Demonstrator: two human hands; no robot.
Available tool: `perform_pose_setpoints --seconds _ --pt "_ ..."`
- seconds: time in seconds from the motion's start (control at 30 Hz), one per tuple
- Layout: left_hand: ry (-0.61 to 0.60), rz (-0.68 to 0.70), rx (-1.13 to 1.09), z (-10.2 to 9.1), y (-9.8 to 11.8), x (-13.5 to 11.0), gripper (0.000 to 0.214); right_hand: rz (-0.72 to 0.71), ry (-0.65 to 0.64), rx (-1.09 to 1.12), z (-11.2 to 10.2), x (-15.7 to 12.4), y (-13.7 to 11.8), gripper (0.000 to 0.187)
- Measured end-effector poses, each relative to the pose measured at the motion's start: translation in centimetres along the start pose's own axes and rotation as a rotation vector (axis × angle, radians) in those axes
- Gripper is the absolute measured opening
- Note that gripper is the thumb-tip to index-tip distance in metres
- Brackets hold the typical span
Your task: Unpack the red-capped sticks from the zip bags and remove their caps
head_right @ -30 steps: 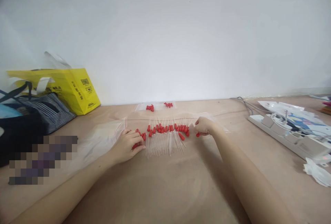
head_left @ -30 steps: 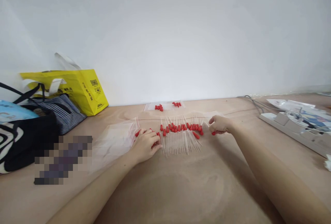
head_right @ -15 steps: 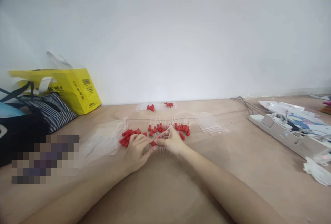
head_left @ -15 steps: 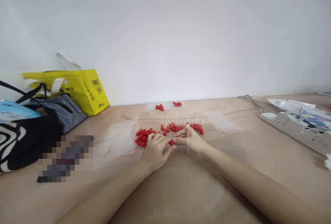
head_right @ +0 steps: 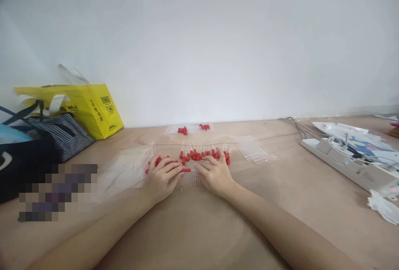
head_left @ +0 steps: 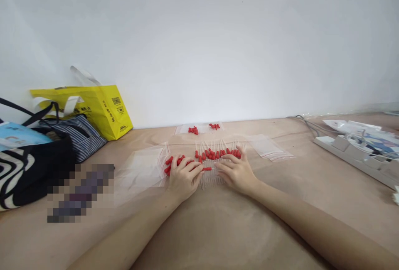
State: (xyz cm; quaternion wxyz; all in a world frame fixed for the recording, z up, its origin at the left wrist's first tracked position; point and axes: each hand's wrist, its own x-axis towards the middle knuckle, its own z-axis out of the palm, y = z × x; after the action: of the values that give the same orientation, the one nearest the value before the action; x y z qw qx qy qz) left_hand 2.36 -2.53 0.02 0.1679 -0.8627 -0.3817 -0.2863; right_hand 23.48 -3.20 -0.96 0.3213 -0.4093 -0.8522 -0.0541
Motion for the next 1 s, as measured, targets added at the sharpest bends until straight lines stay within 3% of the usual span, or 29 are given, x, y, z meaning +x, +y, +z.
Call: perform_pose_setpoints --seconds 0.23,0.47,1.0 --pt "0.047 0.058 -0.004 0.0 0.9 0.0 0.022 -0.101 0.031 -0.212 1.6 -1.0 -0.5 0.028" --pt "0.148 0.139 0.022 1.2 1.4 -0.1 0.021 -0.329 0.398 -0.39 2.2 -0.6 -0.5 0.02" --pt "0.153 0.173 0.02 1.0 1.7 -0.4 0.026 -0.311 0.407 -0.333 2.3 -0.5 -0.5 0.019"
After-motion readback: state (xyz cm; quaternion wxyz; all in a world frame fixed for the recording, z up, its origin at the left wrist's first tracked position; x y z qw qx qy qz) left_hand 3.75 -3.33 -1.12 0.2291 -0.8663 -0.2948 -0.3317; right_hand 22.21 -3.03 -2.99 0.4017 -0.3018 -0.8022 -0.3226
